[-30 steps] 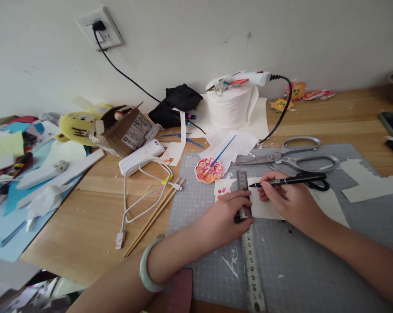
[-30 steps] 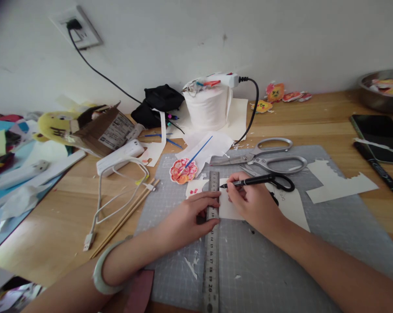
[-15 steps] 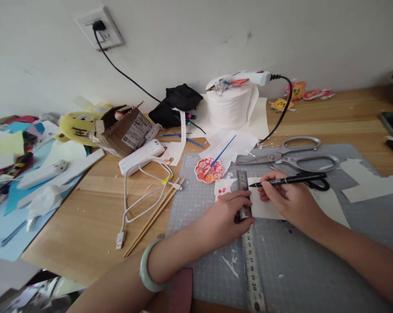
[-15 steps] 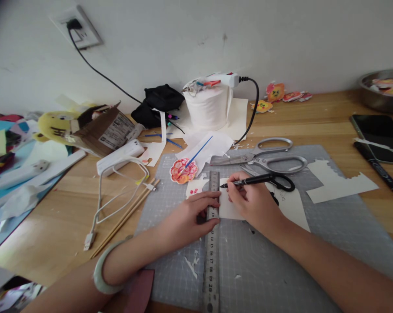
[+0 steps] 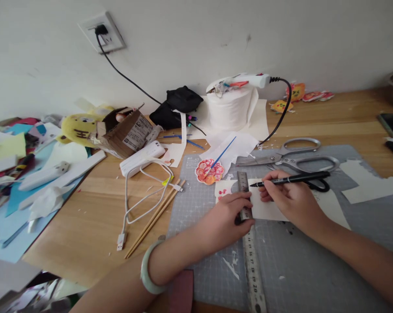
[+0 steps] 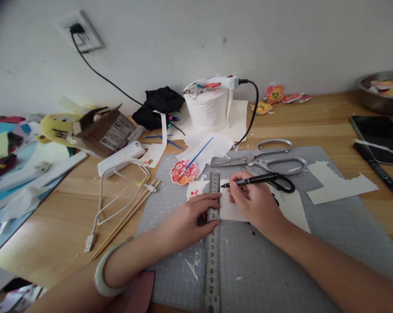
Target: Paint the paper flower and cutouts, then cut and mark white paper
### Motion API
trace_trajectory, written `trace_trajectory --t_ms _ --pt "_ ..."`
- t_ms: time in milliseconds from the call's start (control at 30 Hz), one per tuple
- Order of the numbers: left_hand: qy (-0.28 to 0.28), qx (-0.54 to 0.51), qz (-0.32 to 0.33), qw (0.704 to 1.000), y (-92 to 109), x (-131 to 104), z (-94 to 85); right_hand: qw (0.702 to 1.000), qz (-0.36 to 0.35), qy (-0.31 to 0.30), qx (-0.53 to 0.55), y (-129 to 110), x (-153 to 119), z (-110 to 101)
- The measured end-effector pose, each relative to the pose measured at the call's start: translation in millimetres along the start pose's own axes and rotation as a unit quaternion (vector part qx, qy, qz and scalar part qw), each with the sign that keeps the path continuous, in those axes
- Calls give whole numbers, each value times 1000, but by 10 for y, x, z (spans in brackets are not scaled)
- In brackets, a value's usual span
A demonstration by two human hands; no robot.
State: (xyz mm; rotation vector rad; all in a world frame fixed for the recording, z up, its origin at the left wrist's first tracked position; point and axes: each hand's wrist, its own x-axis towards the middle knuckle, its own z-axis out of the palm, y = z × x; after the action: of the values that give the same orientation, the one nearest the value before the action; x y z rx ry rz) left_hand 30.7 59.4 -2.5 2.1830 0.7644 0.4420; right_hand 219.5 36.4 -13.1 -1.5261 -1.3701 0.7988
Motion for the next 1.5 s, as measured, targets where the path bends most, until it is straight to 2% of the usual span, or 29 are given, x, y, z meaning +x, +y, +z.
trace_trajectory --t_ms 367,767,1167,1267,1400,1500 --pt "25 -53 -18 998 -12 -4 10 1000 11 23 14 -44 -7 3" --pt "59 -68 -1 996 -41 -11 42 998 22 43 33 -22 -8 13" --pt "87 -105 -12 991 -5 -23 44 997 4 56 44 -56 -20 14" --pt "103 -117 -17 988 -14 -25 48 997 13 52 57 -29 -19 18" --pt "152 -130 -11 980 -17 -28 48 997 6 42 64 23 -33 20" --pt "177 -137 -3 975 0 -28 26 1000 -19 23 -1 27 -77 1"
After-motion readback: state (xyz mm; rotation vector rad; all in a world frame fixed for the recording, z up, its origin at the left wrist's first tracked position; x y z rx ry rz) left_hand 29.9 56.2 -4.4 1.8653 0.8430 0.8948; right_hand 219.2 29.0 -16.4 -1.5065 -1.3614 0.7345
